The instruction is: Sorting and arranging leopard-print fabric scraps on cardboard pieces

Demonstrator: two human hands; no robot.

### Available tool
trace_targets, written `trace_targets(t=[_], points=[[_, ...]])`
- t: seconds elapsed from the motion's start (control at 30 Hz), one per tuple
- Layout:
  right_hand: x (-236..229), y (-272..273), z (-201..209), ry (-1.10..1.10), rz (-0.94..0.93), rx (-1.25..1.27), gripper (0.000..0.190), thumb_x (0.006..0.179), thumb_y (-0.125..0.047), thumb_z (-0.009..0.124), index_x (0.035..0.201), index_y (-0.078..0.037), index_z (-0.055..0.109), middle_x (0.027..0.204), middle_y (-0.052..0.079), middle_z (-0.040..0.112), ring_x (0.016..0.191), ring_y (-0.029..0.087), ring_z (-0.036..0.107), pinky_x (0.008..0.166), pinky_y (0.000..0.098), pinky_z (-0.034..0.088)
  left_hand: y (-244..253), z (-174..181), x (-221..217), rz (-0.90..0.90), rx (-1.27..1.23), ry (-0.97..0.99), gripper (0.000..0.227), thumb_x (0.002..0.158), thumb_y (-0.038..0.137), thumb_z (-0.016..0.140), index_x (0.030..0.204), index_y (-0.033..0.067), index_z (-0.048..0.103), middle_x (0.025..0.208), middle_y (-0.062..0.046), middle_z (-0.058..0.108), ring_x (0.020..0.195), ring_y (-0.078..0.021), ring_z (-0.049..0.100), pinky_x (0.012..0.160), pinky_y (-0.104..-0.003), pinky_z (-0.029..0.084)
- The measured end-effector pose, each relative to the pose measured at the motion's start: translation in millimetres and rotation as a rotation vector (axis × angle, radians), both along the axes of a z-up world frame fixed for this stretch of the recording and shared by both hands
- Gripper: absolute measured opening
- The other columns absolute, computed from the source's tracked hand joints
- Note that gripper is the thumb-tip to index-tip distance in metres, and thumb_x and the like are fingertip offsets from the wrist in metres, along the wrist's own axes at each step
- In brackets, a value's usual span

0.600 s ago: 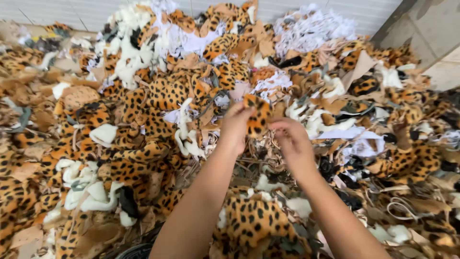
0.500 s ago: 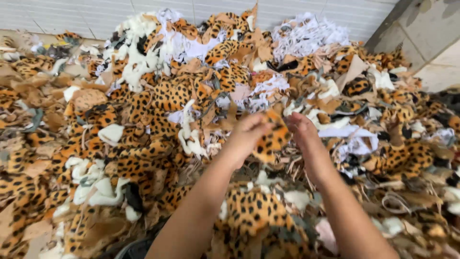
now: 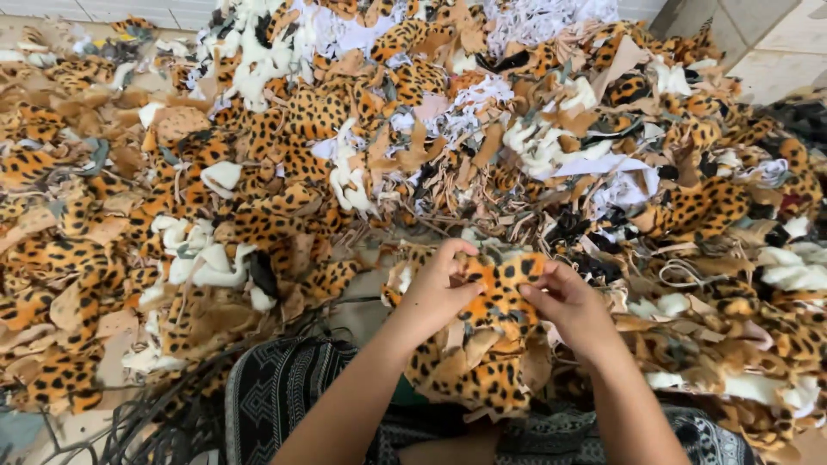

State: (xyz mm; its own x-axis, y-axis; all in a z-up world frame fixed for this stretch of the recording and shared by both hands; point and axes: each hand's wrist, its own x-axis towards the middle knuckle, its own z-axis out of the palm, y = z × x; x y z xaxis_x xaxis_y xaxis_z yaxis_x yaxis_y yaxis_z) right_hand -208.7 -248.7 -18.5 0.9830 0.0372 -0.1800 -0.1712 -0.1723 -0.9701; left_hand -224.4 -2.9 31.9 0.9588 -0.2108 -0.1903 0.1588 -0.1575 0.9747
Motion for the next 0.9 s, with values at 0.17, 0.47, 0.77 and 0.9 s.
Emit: trace_targets(t=[0.17,0.47,0.77,0.9], points=[[-4,15,25,0.055,-0.078,-0.478,0.061,0.084,-0.035,0.079,0.135,-0.017,0.053,0.111,0.007,0.072,0.1,0.024,0.068,0.085,0.0404,0.058,-29,22,5,0.004,0.343,-0.077,0.038,0.099,0.018,0.062,0.135,0.0115,0.052,0.132,-0.025,0.058,0.119,-0.0418,0.063,0.087,-0.045,0.059],[-29,62,2,-0.514,0.193,-0.972,0.052,0.103,-0.033,0.037,0.148,-0.008,0.039,0.153,0.012,0.036,0.138,0.029,0.032,0.116,0.0474,0.024,-49,-75,-3,-0.131,0.956,-0.421,0.054,0.106,0.036,0.025,0.155,0.0137,0.028,0.163,-0.01,0.022,0.15,-0.0306,0.014,0.122,-0.051,0.004],[-14,65,-73,-0.365,0.267,-0.969,0.063,0.106,-0.045,0.018,0.162,-0.016,0.019,0.17,0.003,0.016,0.156,0.019,0.006,0.123,0.0392,0.001,-57,-180,7,0.296,1.294,-0.915,0.057,0.109,0.046,0.017,0.16,0.0217,0.019,0.17,0.002,0.012,0.159,-0.0193,0.005,0.13,-0.042,-0.001],[-14,63,-82,-0.379,0.258,-0.967,0.063,0.106,-0.043,0.02,0.162,-0.016,0.02,0.169,0.003,0.017,0.156,0.018,0.007,0.123,0.0386,0.002,-58,-179,6,0.324,1.302,-0.916,0.056,0.11,0.046,0.015,0.161,0.0217,0.017,0.171,0.002,0.01,0.159,-0.0189,0.003,0.131,-0.041,-0.002]])
